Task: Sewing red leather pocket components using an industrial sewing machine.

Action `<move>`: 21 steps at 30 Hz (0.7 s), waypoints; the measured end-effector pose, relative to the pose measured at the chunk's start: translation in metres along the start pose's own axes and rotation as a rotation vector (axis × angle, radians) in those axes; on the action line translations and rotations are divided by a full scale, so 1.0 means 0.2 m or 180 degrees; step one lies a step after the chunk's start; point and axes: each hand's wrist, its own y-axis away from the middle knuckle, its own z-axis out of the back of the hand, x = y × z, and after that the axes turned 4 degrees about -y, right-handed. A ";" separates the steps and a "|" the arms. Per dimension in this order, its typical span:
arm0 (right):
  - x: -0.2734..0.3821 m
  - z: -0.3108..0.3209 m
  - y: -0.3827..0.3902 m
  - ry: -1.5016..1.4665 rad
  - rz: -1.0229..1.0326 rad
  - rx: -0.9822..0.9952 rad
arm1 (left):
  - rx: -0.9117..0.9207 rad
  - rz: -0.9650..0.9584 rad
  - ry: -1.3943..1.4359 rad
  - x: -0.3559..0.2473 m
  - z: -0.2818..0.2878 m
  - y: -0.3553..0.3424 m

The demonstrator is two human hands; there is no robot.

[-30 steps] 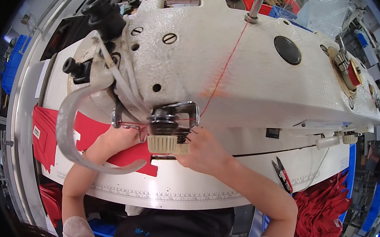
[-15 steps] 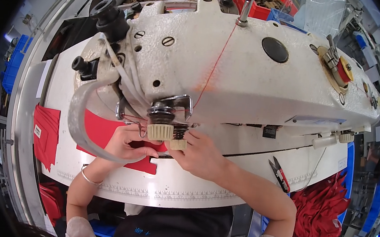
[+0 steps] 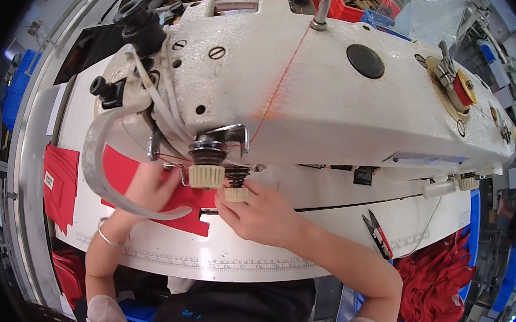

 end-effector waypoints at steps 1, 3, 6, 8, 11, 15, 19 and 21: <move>0.01 0.02 0.00 0.0014 -0.0006 0.0007 | -0.0115 -0.0274 -0.0366 0.05 0.03 -0.05; 0.03 0.06 0.00 0.0251 0.0171 0.0167 | -0.0243 -0.0565 -0.0743 0.14 0.03 -0.09; 0.11 0.16 -0.03 0.0755 0.0258 0.0685 | -0.0553 -0.0963 -0.1032 0.22 -0.02 -0.11; 0.14 0.21 0.03 0.0736 0.0455 0.0433 | -0.0403 -0.0820 -0.2096 0.22 -0.02 -0.04; 0.14 0.35 0.21 0.0196 -0.1695 0.0078 | -0.0568 -0.0818 -0.1889 0.04 0.00 0.15; -0.13 0.54 0.32 0.1010 -0.1933 0.0009 | -0.0133 -0.0935 -0.1227 -0.13 -0.07 0.26; -0.23 0.50 0.39 0.1540 -0.1565 0.0551 | 0.0100 -0.0960 -0.0870 -0.17 -0.14 0.34; -0.23 0.50 0.40 0.1570 -0.1520 0.0581 | 0.0158 -0.1053 -0.0800 -0.20 -0.15 0.36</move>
